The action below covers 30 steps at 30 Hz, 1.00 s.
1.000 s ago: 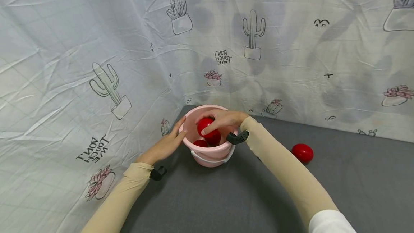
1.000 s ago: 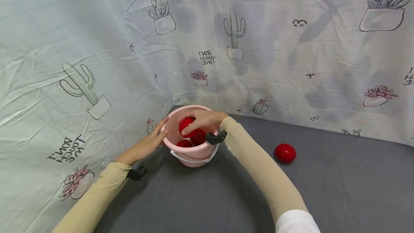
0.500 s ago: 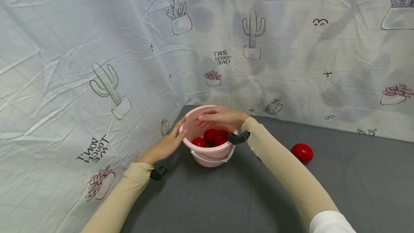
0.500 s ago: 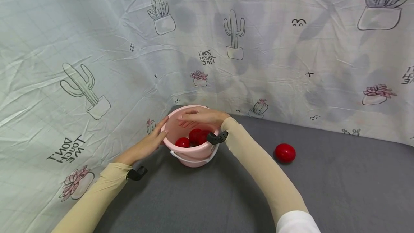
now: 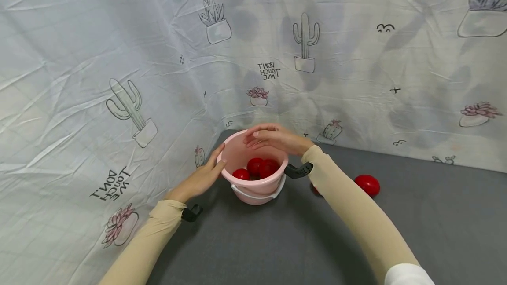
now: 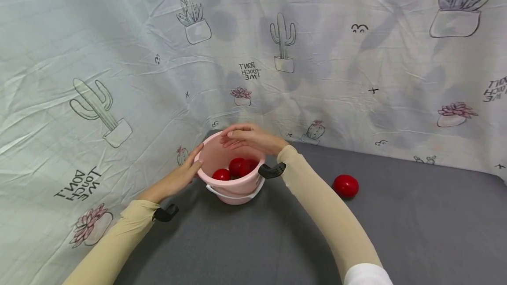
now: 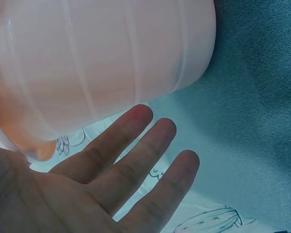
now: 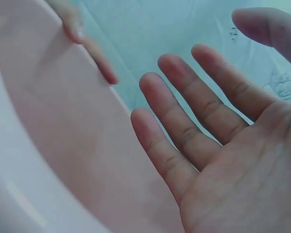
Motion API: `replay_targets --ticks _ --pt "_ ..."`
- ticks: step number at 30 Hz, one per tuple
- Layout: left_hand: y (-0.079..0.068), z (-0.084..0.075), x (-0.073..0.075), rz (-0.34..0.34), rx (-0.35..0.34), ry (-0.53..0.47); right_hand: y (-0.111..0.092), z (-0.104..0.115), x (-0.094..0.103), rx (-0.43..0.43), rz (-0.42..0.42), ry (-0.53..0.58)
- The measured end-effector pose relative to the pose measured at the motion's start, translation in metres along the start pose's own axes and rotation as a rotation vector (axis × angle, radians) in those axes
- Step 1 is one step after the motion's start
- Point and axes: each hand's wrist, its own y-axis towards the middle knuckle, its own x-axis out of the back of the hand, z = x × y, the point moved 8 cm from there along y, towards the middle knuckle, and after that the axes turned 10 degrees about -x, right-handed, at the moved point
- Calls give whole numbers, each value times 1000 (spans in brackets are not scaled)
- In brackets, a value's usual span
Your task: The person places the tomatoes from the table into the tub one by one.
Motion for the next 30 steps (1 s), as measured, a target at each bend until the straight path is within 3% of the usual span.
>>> replay_targets --ticks 5,11,14,18,21,23,26,30 --pt "-1 1 -1 2 -8 5 -32 10 14 61 -19 4" --pt "-3 4 -2 5 -2 -12 -97 14 44 161 -77 -1" --pt "-3 4 -2 4 -2 -11 -136 5 66 154 -191 -45" --pt "-2 5 -2 4 -5 -10 -194 -19 95 46 -472 -161" --pt "-2 4 -2 10 -14 -15 -235 -40 106 -7 -628 -199" --pt "-1 4 -2 18 -26 -23 -259 -53 108 3 -683 -180" --pt "0 3 -3 25 -39 -37 -288 -72 109 13 -776 -188" --pt "-1 4 -2 15 -26 -41 -306 -96 110 -39 -914 -275"
